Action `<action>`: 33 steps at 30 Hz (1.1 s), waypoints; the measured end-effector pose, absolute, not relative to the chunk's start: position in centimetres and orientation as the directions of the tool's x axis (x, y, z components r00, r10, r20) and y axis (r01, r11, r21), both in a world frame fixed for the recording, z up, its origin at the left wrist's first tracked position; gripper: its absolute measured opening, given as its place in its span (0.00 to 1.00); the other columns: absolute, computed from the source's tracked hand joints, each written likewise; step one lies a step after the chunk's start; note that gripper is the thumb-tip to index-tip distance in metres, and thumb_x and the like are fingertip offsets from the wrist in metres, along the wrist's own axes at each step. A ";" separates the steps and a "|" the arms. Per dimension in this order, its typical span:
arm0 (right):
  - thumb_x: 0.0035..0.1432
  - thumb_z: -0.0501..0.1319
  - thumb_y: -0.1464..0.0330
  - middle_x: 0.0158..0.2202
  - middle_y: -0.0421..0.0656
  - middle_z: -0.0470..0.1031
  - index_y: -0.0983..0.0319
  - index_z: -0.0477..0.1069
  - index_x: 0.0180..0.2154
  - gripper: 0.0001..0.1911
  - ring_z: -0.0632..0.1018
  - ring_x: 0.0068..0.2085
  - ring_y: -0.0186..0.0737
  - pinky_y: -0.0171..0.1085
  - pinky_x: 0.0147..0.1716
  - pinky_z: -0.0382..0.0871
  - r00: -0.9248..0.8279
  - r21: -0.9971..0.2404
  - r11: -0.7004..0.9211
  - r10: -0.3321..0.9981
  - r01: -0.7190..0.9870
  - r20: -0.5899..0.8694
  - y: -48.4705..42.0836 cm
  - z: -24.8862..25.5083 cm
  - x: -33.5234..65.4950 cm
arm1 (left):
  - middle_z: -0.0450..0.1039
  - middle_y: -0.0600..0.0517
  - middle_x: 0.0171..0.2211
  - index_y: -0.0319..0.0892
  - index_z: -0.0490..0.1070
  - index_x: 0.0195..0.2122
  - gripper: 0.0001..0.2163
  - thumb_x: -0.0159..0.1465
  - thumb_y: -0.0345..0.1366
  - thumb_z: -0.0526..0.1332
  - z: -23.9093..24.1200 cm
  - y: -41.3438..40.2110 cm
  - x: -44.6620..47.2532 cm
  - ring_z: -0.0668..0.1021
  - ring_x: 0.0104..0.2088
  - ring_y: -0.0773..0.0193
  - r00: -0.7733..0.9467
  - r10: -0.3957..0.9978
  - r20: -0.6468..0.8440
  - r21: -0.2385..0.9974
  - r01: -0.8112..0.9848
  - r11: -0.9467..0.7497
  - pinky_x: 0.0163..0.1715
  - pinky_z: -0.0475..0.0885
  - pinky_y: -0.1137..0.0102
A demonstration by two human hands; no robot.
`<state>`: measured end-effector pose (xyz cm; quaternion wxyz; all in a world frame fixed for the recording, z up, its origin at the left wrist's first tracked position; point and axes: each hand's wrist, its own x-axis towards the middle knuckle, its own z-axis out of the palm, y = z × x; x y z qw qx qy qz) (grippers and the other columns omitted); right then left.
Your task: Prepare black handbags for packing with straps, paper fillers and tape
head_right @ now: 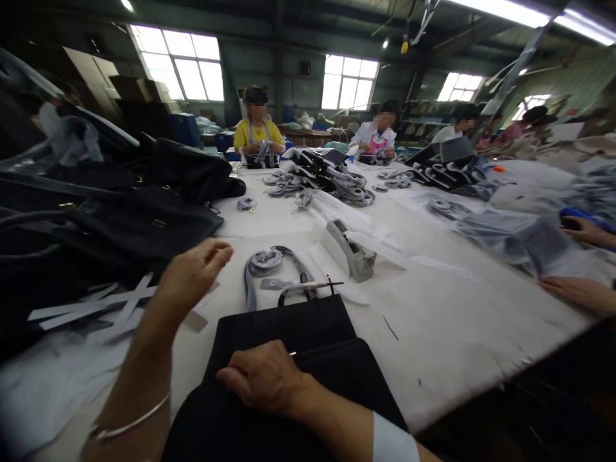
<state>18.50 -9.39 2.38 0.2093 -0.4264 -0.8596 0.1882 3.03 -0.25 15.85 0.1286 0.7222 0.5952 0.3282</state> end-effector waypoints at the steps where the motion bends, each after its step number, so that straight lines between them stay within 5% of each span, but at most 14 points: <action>1: 0.67 0.50 0.56 0.31 0.38 0.80 0.58 0.74 0.34 0.19 0.79 0.31 0.34 0.31 0.28 0.60 -0.547 -0.500 0.569 0.811 0.654 0.208 -9.4 2.4 18.5 | 0.76 0.48 0.37 0.44 0.71 0.46 0.17 0.66 0.49 0.53 14.7 0.7 3.3 0.78 0.39 0.57 0.077 0.967 0.241 0.505 0.841 -0.193 0.40 0.71 0.64; 4: 0.67 0.51 0.57 0.30 0.38 0.79 0.59 0.73 0.32 0.19 0.78 0.30 0.34 0.31 0.28 0.61 -0.540 -0.493 0.573 0.811 0.654 0.226 -9.4 2.2 18.4 | 0.77 0.42 0.37 0.43 0.72 0.40 0.21 0.62 0.56 0.53 9.9 3.6 4.2 0.78 0.41 0.49 0.095 0.993 -0.064 0.257 0.964 -0.076 0.38 0.69 0.63; 6: 0.66 0.51 0.57 0.29 0.38 0.79 0.59 0.73 0.31 0.19 0.78 0.29 0.34 0.31 0.28 0.60 -0.539 -0.483 0.580 0.808 0.656 0.238 -9.4 2.0 18.3 | 0.77 0.38 0.40 0.40 0.71 0.39 0.25 0.59 0.59 0.53 6.8 4.9 4.8 0.78 0.42 0.45 0.112 0.981 -0.161 0.222 0.972 -0.075 0.36 0.68 0.63; 13: 0.66 0.51 0.56 0.29 0.37 0.79 0.59 0.73 0.32 0.19 0.78 0.29 0.34 0.31 0.28 0.60 -0.543 -0.474 0.593 0.800 0.650 0.256 -9.3 1.3 18.3 | 0.77 0.46 0.33 0.43 0.69 0.33 0.11 0.63 0.42 0.52 4.1 5.3 6.8 0.78 0.36 0.55 0.175 0.983 -0.052 0.335 0.931 -0.148 0.31 0.64 0.69; 18: 0.66 0.51 0.56 0.29 0.37 0.79 0.59 0.73 0.31 0.19 0.78 0.29 0.34 0.31 0.27 0.60 -0.542 -0.472 0.590 0.802 0.655 0.251 -9.3 1.3 18.3 | 0.76 0.51 0.32 0.45 0.68 0.37 0.09 0.65 0.41 0.52 4.8 4.8 7.3 0.77 0.35 0.61 0.294 0.955 0.041 0.361 0.887 -0.289 0.33 0.64 0.71; 22: 0.66 0.51 0.55 0.29 0.37 0.79 0.58 0.73 0.31 0.20 0.78 0.30 0.35 0.31 0.27 0.60 -0.533 -0.466 0.589 0.805 0.660 0.263 -9.3 1.5 18.3 | 0.75 0.45 0.43 0.43 0.66 0.46 0.11 0.63 0.40 0.56 5.2 4.7 6.2 0.78 0.41 0.54 0.217 0.975 0.056 0.292 0.930 -0.224 0.36 0.67 0.67; 26: 0.65 0.51 0.53 0.28 0.37 0.79 0.58 0.73 0.30 0.21 0.79 0.29 0.35 0.32 0.26 0.60 -0.524 -0.456 0.589 0.806 0.667 0.275 -9.2 1.5 18.3 | 0.72 0.47 0.50 0.43 0.65 0.50 0.15 0.63 0.39 0.58 6.8 5.1 6.7 0.75 0.48 0.58 0.307 0.922 0.237 0.431 0.817 -0.383 0.44 0.68 0.68; 30: 0.65 0.50 0.53 0.29 0.37 0.80 0.58 0.74 0.31 0.21 0.79 0.29 0.36 0.32 0.25 0.60 -0.522 -0.452 0.595 0.802 0.665 0.290 -9.2 1.3 18.2 | 0.75 0.50 0.44 0.44 0.71 0.47 0.14 0.60 0.37 0.61 6.9 5.3 10.1 0.76 0.45 0.59 0.643 0.763 0.065 0.506 0.638 -0.581 0.46 0.68 0.70; 33: 0.65 0.50 0.52 0.28 0.38 0.80 0.58 0.74 0.31 0.22 0.79 0.29 0.36 0.32 0.25 0.60 -0.514 -0.436 0.589 0.808 0.680 0.289 -9.1 1.2 18.2 | 0.76 0.49 0.41 0.44 0.73 0.43 0.14 0.55 0.33 0.64 5.4 5.1 12.9 0.76 0.43 0.56 0.710 0.704 0.009 0.458 0.623 -0.634 0.45 0.68 0.67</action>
